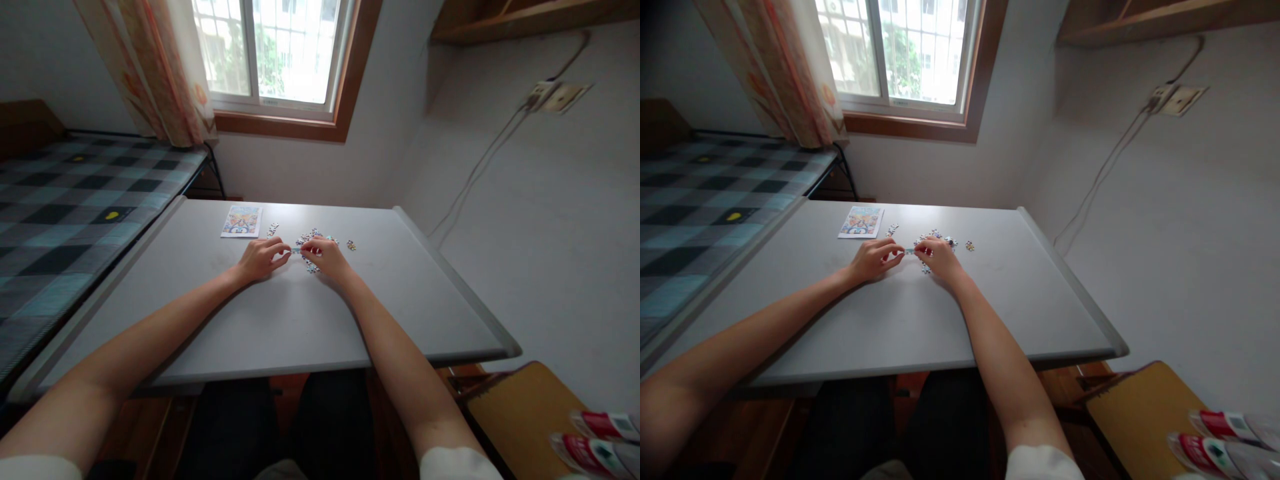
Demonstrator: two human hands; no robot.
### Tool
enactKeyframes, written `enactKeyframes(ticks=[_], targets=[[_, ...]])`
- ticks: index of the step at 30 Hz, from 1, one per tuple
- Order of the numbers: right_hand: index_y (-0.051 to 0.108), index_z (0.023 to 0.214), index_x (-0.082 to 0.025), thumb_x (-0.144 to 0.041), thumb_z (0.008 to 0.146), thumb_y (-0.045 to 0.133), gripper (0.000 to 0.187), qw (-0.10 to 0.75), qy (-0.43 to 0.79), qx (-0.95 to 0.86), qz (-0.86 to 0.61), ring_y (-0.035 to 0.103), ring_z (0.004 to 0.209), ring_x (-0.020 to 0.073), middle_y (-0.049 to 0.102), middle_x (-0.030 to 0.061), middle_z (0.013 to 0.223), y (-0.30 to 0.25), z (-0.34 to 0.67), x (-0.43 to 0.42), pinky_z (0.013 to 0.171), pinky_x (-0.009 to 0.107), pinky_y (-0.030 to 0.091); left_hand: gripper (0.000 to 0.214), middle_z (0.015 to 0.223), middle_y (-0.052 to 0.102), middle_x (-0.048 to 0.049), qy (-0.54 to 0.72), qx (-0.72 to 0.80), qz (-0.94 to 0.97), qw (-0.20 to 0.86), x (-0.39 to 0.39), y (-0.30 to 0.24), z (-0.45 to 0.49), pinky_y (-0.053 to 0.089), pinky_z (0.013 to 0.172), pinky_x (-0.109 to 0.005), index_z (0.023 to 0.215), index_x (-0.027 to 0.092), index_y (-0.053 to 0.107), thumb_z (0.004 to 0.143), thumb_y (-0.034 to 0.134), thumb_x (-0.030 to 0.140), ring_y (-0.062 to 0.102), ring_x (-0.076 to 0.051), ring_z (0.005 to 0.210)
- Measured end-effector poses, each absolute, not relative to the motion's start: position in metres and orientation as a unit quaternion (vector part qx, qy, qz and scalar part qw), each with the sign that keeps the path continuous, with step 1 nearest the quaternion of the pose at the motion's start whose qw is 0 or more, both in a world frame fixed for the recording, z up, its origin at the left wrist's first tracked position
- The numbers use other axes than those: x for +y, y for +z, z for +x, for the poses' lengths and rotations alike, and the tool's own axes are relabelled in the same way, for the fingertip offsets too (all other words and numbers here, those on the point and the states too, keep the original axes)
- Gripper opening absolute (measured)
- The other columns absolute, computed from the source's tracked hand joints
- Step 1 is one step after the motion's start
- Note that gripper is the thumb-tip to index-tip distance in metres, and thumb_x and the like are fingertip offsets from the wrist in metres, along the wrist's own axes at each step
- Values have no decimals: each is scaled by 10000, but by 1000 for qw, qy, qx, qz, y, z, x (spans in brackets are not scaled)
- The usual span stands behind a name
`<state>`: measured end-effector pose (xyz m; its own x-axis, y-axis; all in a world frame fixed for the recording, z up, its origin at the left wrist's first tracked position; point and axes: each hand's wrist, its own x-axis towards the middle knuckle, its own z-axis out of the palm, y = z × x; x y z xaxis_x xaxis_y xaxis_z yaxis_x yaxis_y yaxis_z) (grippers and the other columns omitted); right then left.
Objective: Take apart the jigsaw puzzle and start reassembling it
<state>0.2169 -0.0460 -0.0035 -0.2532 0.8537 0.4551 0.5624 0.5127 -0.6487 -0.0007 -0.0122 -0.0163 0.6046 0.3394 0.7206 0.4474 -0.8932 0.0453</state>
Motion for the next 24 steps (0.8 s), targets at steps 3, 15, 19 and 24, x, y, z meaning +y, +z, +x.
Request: enactKeyframes(ticks=[3, 15, 19, 24], targets=[[706, 774, -177, -176, 795, 643, 67, 398, 174, -776, -458, 538, 661, 120, 621, 21, 742, -3, 217, -46, 669, 261, 429, 174, 740, 643, 2, -380, -215, -898, 65, -12, -15, 0, 404, 535, -197, 875, 182, 661, 907, 526, 287, 492, -57, 493], [710, 798, -170, -161, 794, 640, 71, 403, 173, -776, -454, 534, 642, 112, 617, 16, 732, -4, 218, -45, 650, 252, 430, 136, 719, 629, 16, -390, -218, -892, 77, -11, -18, 0, 402, 551, -204, 835, 187, 647, 882, 541, 258, 491, -60, 493], [709, 772, -173, -158, 790, 641, 72, 402, 169, -779, -451, 532, 647, 113, 621, 17, 735, -5, 218, -45, 658, 254, 429, 144, 709, 627, 16, -387, -214, -893, 81, -13, -16, 1, 402, 547, -204, 823, 182, 644, 881, 535, 257, 488, -61, 489], [706, 764, -166, -140, 785, 644, 70, 401, 168, -781, -448, 517, 633, 109, 617, 15, 725, -3, 217, -46, 654, 251, 423, 131, 695, 623, 19, -387, -204, -896, 75, -14, -13, 2, 397, 538, -198, 817, 177, 636, 878, 540, 243, 481, -58, 482]])
